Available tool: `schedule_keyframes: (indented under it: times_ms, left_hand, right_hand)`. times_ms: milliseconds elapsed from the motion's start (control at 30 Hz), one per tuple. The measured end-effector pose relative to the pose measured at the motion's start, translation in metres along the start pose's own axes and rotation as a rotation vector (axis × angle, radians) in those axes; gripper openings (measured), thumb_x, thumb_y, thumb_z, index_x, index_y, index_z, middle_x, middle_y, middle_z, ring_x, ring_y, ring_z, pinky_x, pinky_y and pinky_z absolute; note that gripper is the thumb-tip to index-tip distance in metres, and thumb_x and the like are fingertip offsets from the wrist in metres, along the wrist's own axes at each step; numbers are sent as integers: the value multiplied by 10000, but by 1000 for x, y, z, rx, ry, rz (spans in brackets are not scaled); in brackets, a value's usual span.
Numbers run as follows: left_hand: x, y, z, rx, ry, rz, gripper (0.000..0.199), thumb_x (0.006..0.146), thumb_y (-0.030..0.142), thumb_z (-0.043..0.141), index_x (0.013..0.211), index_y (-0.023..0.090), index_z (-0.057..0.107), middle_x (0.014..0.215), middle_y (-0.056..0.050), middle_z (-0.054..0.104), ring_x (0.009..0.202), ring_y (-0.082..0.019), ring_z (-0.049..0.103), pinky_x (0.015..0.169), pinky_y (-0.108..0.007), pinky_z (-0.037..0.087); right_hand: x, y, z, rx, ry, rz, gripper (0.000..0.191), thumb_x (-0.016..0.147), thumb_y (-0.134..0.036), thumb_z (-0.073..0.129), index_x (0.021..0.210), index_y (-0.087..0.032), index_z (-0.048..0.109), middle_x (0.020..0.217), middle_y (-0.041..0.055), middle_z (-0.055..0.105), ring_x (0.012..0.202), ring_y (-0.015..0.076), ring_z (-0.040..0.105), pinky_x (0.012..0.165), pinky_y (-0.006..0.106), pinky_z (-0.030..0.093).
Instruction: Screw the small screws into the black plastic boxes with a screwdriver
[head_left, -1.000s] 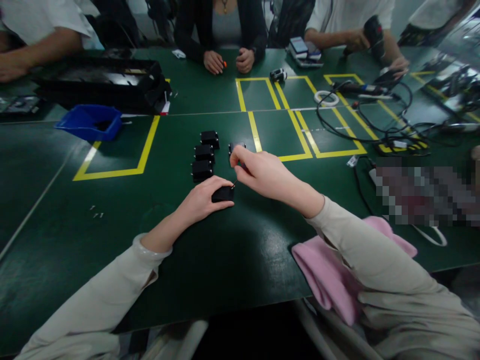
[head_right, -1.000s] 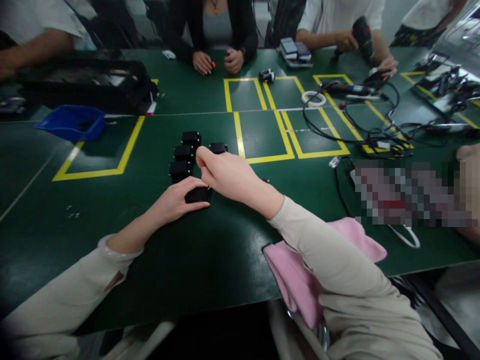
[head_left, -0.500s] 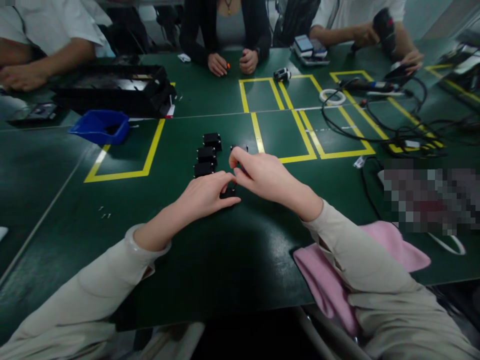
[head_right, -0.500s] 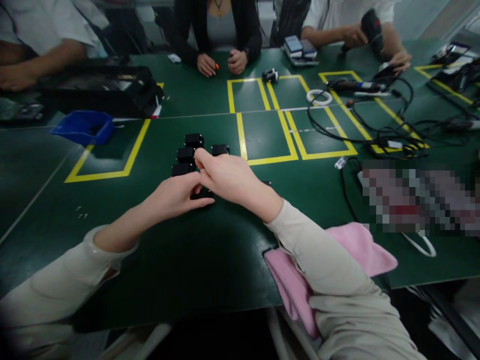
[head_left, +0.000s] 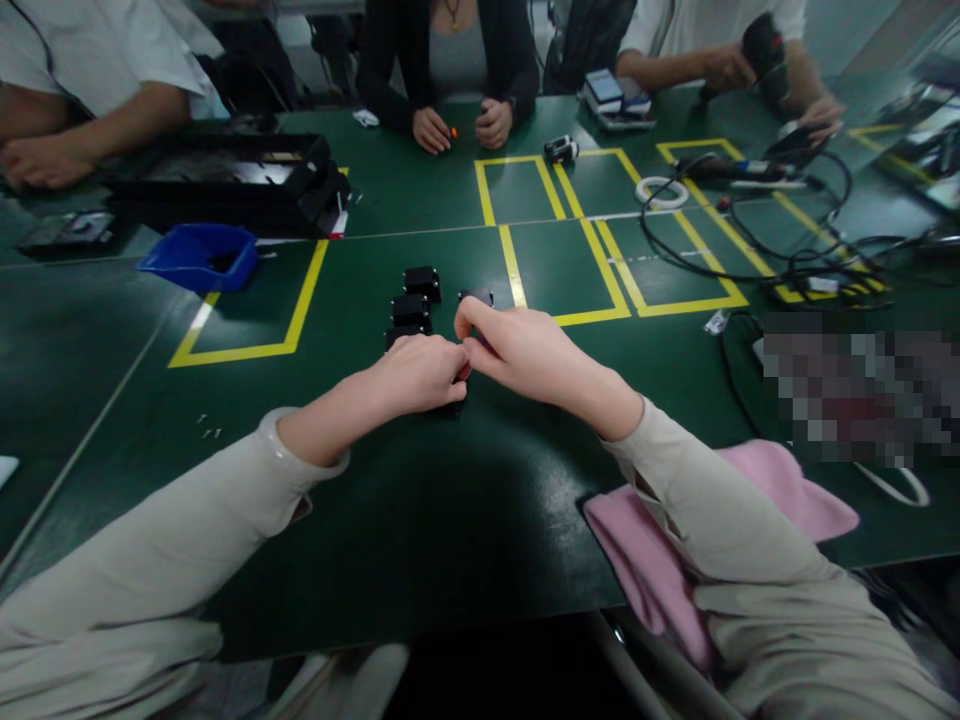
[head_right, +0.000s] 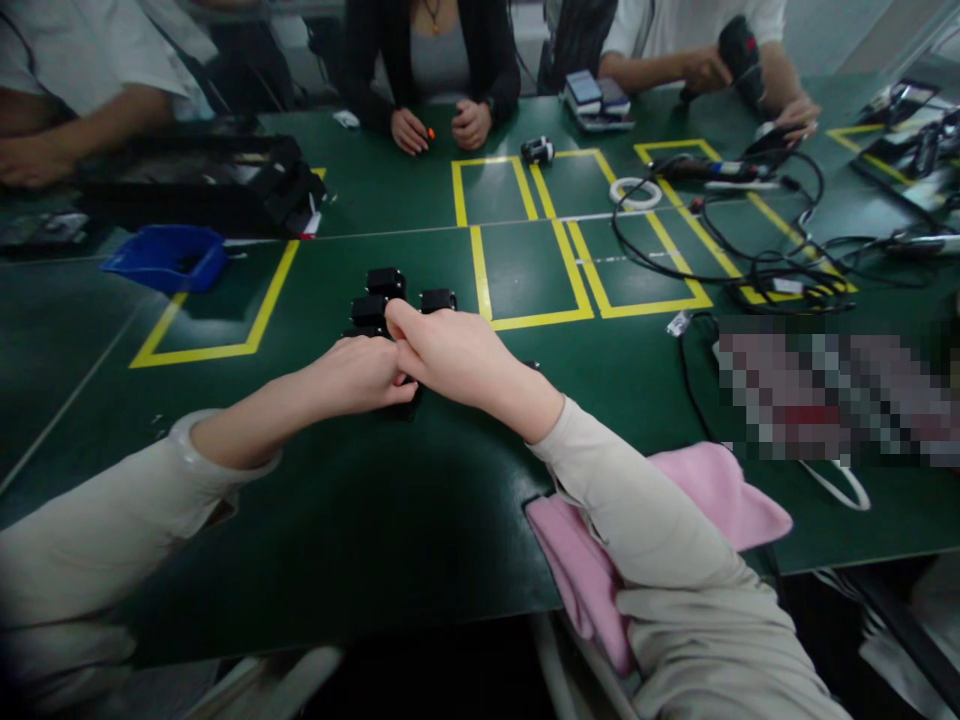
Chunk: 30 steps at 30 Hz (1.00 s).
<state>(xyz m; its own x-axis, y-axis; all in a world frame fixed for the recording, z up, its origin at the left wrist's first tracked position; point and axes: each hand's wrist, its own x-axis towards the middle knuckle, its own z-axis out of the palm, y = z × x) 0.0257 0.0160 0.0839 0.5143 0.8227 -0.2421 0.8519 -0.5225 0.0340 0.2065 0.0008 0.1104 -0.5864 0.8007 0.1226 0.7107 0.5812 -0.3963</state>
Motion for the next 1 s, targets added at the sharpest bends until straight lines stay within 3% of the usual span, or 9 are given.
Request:
schedule_keyframes:
  times_ms: [167, 433, 600, 767, 867, 1000]
  left_hand:
    - [2, -3, 6, -60, 33, 19, 38, 816, 255, 756, 839, 238, 781, 768, -51, 727, 895, -313, 751, 883, -432, 557]
    - [3, 3, -3, 3, -73, 3, 82, 868, 240, 702, 874, 202, 774, 875, -96, 763, 959, -341, 757, 928, -448, 560]
    - [1, 0, -7, 51, -67, 76, 93, 916, 240, 656, 909, 186, 732, 855, -93, 756, 833, -312, 750, 815, -403, 565]
    - [-12, -11, -8, -26, -29, 86, 95, 967, 292, 610, 954, 218, 669, 824, -58, 730, 701, -256, 692, 688, -345, 489]
    - [-31, -27, -16, -137, 71, -36, 92, 946, 326, 616, 963, 239, 639, 811, -34, 712, 679, -244, 659, 653, -331, 421]
    - [-72, -73, -26, -224, 59, -281, 206, 984, 403, 562, 1039, 212, 617, 807, -31, 722, 720, -222, 646, 689, -307, 410]
  right_hand:
    - [-1, 2, -1, -3, -8, -29, 231, 1048, -217, 447, 1186, -160, 622, 908, 80, 748, 768, 216, 632, 679, 299, 325]
    - [-2, 4, -2, 6, 0, -42, 221, 1056, -223, 450, 1174, -165, 627, 895, 73, 737, 764, 215, 626, 683, 304, 316]
    - [-3, 7, -5, 58, 26, -55, 211, 1030, -211, 472, 1151, -170, 641, 869, 57, 715, 771, 213, 620, 702, 301, 336]
    - [-7, 12, -11, 177, 130, -70, 166, 1006, -178, 493, 1087, -187, 638, 845, 28, 664, 766, 187, 594, 731, 297, 379]
    - [-6, 19, -12, 292, 245, -104, 119, 1018, -182, 507, 1027, -203, 624, 854, 8, 642, 752, 157, 573, 744, 292, 420]
    - [-2, 29, -10, 495, 432, -226, 160, 1076, -274, 537, 959, -198, 615, 827, -13, 603, 709, 119, 547, 729, 277, 460]
